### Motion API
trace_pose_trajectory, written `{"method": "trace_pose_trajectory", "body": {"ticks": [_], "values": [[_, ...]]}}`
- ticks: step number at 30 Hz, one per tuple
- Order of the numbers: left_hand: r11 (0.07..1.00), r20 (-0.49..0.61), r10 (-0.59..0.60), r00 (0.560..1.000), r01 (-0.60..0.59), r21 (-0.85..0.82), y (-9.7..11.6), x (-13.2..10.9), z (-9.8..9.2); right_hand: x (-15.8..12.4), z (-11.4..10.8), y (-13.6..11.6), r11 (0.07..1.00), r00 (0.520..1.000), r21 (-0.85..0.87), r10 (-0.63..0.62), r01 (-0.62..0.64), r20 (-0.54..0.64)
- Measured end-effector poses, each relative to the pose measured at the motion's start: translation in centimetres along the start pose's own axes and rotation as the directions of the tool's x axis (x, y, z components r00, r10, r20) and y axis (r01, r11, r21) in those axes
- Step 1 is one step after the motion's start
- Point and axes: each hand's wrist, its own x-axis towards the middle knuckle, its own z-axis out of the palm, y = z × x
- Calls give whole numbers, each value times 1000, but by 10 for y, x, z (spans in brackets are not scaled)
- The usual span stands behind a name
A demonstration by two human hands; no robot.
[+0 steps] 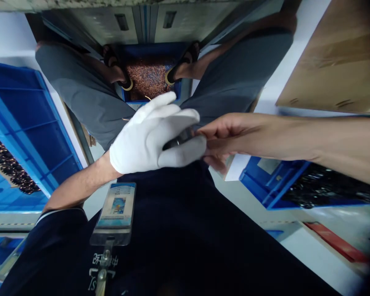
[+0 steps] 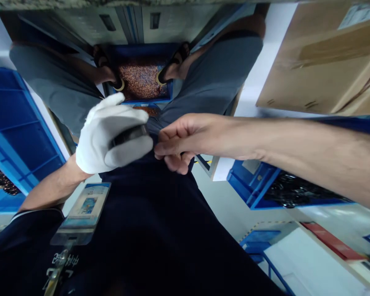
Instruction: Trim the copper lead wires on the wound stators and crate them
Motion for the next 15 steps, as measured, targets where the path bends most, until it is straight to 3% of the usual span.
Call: {"method": "trace_pose_trajectory", "body": {"ticks": [2, 3, 6, 7, 8, 9, 11, 13, 15], "values": [[994, 52, -95, 994, 98, -57, 0, 1, -3, 6, 5, 2, 974, 980, -184, -159, 135, -121], [969, 131, -172, 976, 191, -159, 0, 0, -3, 6, 7, 0, 933, 955, -313, -241, 179, -175], [694, 500, -271, 823, 527, -490, 3, -8, -3, 0, 6, -15, 789, 894, -585, -384, 188, -231], [655, 519, -286, 805, 559, -507, 4, -11, -2, -3, 3, -19, 747, 874, -637, -424, 191, -236], [698, 453, -318, 833, 529, -483, 5, -13, -1, -6, -1, -22, 700, 852, -689, -464, 186, -241], [791, 304, -352, 885, 455, -408, 7, -15, 0, -9, -5, -22, 676, 838, -714, -486, 181, -247], [941, 12, -287, 958, 284, -184, 7, -15, 2, -12, -11, -15, 769, 882, -613, -402, 179, -247], [984, -65, -158, 985, 152, -93, 5, -12, 4, -11, -10, -4, 930, 968, -342, -198, 134, -158], [993, -47, -82, 996, 78, -89, 3, -9, 5, -6, -1, 5, 990, 992, -121, -84, 72, -95]]}}
